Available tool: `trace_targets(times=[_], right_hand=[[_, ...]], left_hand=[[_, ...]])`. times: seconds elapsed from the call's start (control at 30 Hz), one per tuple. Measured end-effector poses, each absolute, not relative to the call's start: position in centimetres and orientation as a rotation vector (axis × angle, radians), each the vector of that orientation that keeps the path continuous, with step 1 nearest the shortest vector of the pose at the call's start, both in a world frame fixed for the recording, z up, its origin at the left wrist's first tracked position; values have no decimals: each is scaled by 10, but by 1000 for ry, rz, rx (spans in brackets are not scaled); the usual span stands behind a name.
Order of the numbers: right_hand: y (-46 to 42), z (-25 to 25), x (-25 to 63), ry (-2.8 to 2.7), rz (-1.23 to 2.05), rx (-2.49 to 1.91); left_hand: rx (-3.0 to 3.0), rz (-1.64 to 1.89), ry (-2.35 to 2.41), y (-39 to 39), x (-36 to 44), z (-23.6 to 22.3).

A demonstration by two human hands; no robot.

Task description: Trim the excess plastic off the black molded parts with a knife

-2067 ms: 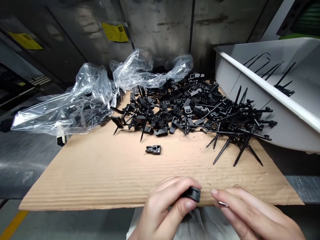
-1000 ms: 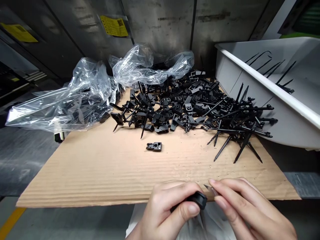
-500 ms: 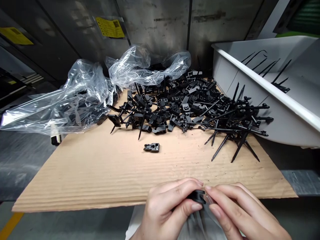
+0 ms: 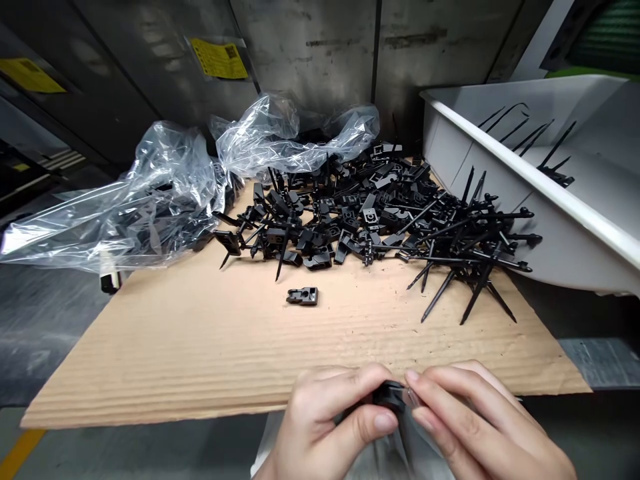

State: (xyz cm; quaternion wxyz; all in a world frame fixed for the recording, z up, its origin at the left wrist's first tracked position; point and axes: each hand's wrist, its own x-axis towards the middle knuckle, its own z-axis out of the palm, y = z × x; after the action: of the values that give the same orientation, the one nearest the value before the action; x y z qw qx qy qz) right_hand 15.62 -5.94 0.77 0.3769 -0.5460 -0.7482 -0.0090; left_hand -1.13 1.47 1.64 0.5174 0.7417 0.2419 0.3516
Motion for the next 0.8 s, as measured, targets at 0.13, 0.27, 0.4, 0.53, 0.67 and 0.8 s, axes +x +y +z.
trace_targets(times=[0.13, 0.27, 0.4, 0.53, 0.67, 0.8], right_hand=[[-60, 7, 157, -1892, 1, -1405], [-61, 8, 156, -1775, 47, -1472], [-59, 15, 157, -1658, 278, -1474], [-55, 20, 157, -1594, 634, -1370], [-53, 18, 154, -1555, 678, -1322], [-50, 17, 148, -1491, 590, -1322]], left_hand=[[1743, 664, 500, 17, -15, 18], [1733, 624, 471, 17, -15, 20], [1782, 757, 528, 15, -11, 19], [1827, 828, 519, 15, -8, 16], [1889, 891, 529, 13, -6, 17], [1943, 943, 563, 11, -4, 16]])
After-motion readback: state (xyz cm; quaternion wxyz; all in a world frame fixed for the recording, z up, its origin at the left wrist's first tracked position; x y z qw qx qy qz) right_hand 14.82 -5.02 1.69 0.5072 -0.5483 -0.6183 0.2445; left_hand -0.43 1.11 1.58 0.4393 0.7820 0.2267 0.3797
